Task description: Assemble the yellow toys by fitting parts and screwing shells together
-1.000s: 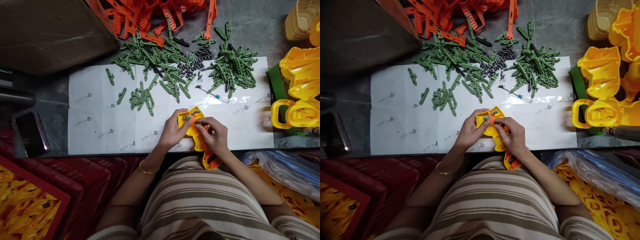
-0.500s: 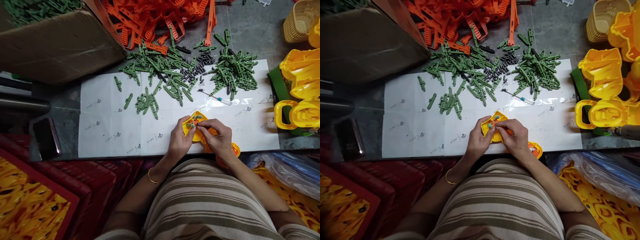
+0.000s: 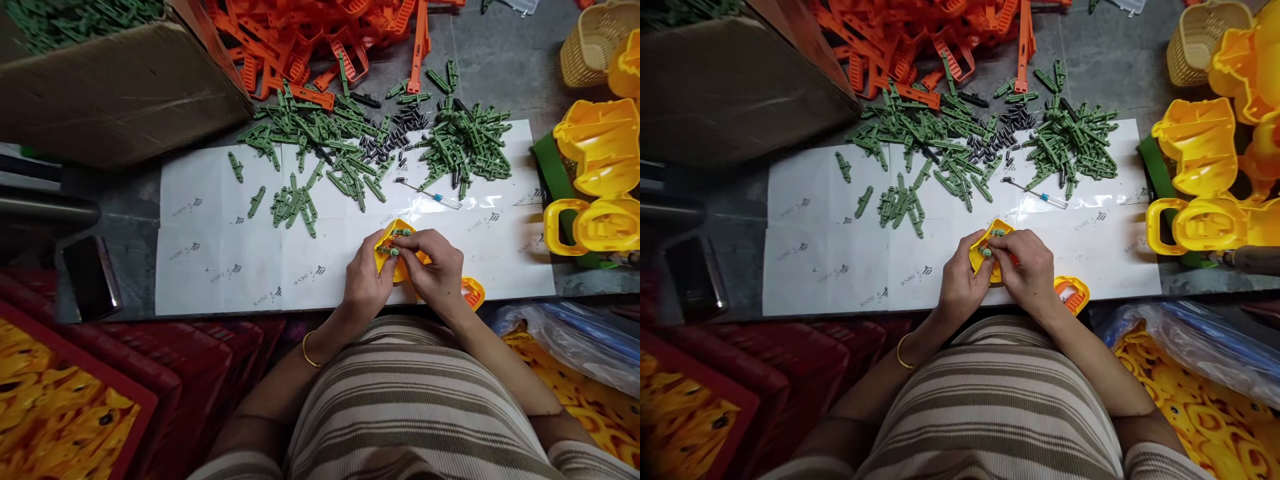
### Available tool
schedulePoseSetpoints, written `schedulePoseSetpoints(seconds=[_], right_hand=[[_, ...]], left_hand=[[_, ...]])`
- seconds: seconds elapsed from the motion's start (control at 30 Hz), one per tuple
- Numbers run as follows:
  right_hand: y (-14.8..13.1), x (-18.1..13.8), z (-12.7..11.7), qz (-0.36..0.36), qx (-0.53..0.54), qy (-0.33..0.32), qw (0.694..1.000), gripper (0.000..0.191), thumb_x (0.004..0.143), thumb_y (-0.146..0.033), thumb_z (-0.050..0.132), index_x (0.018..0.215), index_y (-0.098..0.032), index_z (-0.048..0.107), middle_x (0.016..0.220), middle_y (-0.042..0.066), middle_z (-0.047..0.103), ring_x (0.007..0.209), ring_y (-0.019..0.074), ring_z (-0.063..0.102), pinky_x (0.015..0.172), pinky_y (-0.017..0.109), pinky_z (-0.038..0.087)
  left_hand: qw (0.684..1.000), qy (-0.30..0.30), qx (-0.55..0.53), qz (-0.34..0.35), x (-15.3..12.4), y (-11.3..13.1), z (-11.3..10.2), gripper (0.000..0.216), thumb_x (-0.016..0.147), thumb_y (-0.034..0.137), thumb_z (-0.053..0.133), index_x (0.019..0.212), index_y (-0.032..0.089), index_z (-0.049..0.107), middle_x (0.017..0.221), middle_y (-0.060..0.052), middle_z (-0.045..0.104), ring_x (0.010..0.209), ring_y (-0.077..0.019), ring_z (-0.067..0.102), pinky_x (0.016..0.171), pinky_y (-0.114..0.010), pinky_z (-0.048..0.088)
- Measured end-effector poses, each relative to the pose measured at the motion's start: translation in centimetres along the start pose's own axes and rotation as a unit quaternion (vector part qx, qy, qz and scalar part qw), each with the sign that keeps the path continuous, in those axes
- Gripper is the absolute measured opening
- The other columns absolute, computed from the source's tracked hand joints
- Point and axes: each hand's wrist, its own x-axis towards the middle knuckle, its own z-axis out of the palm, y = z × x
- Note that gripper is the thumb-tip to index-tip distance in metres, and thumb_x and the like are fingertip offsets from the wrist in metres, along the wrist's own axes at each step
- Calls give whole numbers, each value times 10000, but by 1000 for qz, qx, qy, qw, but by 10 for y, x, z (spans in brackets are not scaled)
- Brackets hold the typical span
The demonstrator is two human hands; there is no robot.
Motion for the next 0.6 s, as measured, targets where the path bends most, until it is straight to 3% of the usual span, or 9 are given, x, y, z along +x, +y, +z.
schedulePoseSetpoints(seconds=[0.17,0.33,0.47,0.6], right_hand=[[-5,7,-7,-46,-56,-48,996,179,919,-120,543,895,-200,702,778,29,709,743,174,632,687,313,528],[-11,6,-15,22,-111,-124,986,140,906,-152,598,898,-204,728,792,26,699,748,182,612,668,307,487],[-3,0,-15,32,-96,-118,988,128,927,-224,635,955,-227,759,849,32,729,817,194,627,738,323,520],[9,-1,-27,1,-78,-106,991,191,959,-323,601,1042,-235,748,954,61,738,901,207,654,808,355,557]], left_hand=[[1000,1,0,-2,0,-1,2,401,895,175,571,1293,187,517,1244,-113,701,1142,-233,690,988,-350,573],[997,8,-57,-47,-10,-2,7,377,896,215,602,1268,196,543,1242,-104,707,1143,-229,690,992,-363,576],[982,-5,-151,-117,-13,-8,9,374,885,258,635,1244,194,557,1200,-89,723,1059,-210,721,923,-332,605],[969,-12,-196,-149,4,-9,7,349,884,280,650,1215,205,570,1200,-78,716,1060,-210,714,921,-337,598]])
